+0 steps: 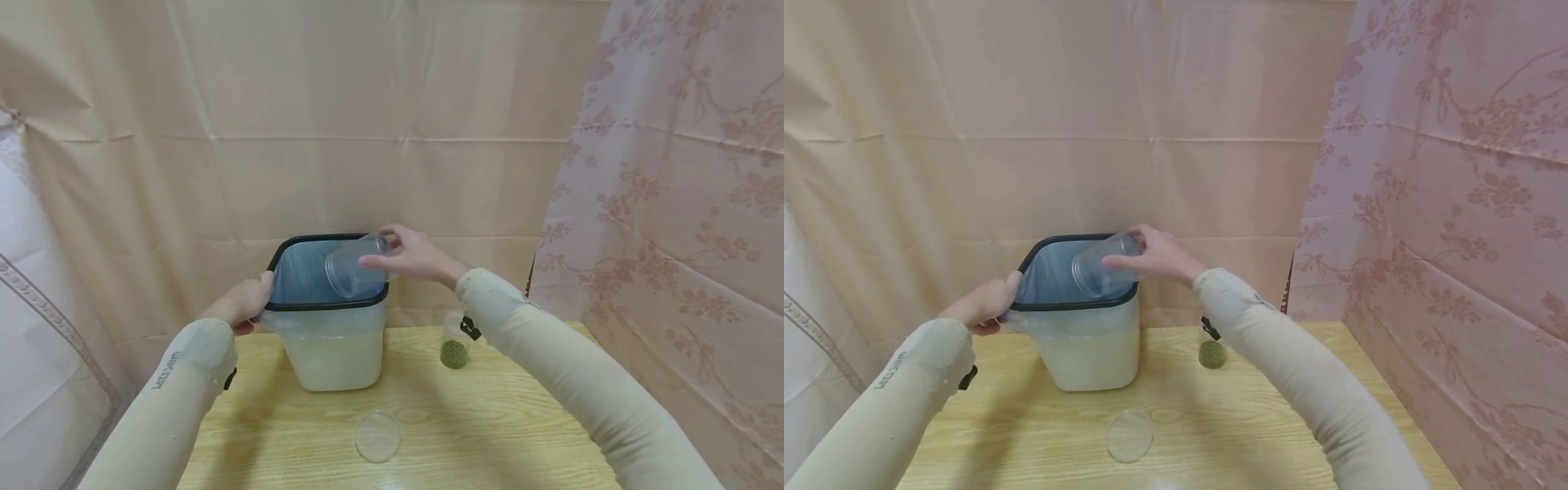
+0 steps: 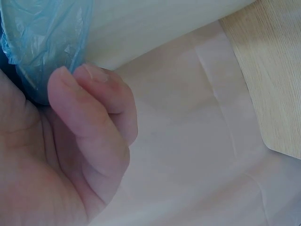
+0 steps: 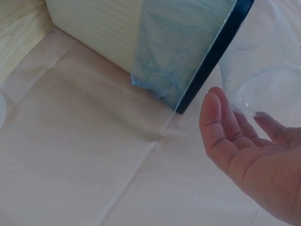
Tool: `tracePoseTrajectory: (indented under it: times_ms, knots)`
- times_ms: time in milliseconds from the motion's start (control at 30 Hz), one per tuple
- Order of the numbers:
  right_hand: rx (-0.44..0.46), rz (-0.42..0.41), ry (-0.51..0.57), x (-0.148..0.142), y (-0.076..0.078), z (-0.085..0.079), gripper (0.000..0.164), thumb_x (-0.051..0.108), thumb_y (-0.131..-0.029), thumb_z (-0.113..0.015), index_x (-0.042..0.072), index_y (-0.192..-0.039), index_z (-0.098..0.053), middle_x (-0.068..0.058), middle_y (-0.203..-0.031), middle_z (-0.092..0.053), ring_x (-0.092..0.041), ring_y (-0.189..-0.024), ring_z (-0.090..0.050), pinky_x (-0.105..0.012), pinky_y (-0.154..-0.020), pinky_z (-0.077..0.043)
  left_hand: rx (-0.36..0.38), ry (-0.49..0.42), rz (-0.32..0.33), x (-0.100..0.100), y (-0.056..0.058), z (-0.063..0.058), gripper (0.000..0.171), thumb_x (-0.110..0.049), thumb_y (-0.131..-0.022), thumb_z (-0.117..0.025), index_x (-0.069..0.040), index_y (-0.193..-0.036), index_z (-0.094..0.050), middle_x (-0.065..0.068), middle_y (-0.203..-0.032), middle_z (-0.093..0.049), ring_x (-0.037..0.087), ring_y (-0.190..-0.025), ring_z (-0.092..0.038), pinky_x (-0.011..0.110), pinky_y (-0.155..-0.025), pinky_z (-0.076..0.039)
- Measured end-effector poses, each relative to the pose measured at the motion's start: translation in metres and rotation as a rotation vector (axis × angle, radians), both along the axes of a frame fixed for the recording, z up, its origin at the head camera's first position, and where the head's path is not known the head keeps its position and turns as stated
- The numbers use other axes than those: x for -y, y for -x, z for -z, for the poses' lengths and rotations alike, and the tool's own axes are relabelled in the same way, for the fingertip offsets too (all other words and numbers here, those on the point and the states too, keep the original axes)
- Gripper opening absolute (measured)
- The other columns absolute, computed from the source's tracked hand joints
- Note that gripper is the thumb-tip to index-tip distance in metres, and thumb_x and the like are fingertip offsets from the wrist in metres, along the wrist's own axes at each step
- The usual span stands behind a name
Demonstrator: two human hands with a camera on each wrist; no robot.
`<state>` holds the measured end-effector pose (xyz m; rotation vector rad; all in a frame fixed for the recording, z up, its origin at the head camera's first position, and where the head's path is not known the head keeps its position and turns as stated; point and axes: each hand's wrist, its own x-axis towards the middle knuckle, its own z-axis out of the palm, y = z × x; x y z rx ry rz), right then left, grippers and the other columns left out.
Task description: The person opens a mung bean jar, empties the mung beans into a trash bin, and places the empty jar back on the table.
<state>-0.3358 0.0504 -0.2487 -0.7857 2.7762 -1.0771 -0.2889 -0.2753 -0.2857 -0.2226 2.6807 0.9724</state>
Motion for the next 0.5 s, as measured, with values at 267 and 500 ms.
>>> tracePoseTrajectory:
  times_ms: [267, 500]
  knots:
    - [0.014, -0.006, 0.023, -0.0051, -0.0017, 0.0014, 0.102, 0.071, -0.080, -0.072, 0.015, -0.156, -0.034, -0.014, -0.148, -0.049, -0.033, -0.133, -0.050, -0.051, -0.104, -0.044, 0.002, 0.006, -0.002, -0.0005, 0.0000, -0.0004, 0.070, -0.051, -0.101, -0.005, 0.000, -0.101, -0.052, 0.010, -0.076, -0.048, 0.023, -0.067, -0.050, 0.030, -0.059, -0.048]
    - [0.028, -0.006, 0.038, -0.0090, -0.0011, 0.0035, 0.106, 0.072, -0.078, -0.072, 0.016, -0.157, -0.031, -0.012, -0.149, -0.047, -0.032, -0.132, -0.050, -0.052, -0.103, -0.045, 0.001, 0.011, -0.009, 0.0001, 0.0010, 0.0005, 0.074, -0.052, -0.101, -0.005, 0.003, -0.112, -0.053, 0.011, -0.079, -0.048, 0.024, -0.068, -0.050, 0.030, -0.058, -0.048]
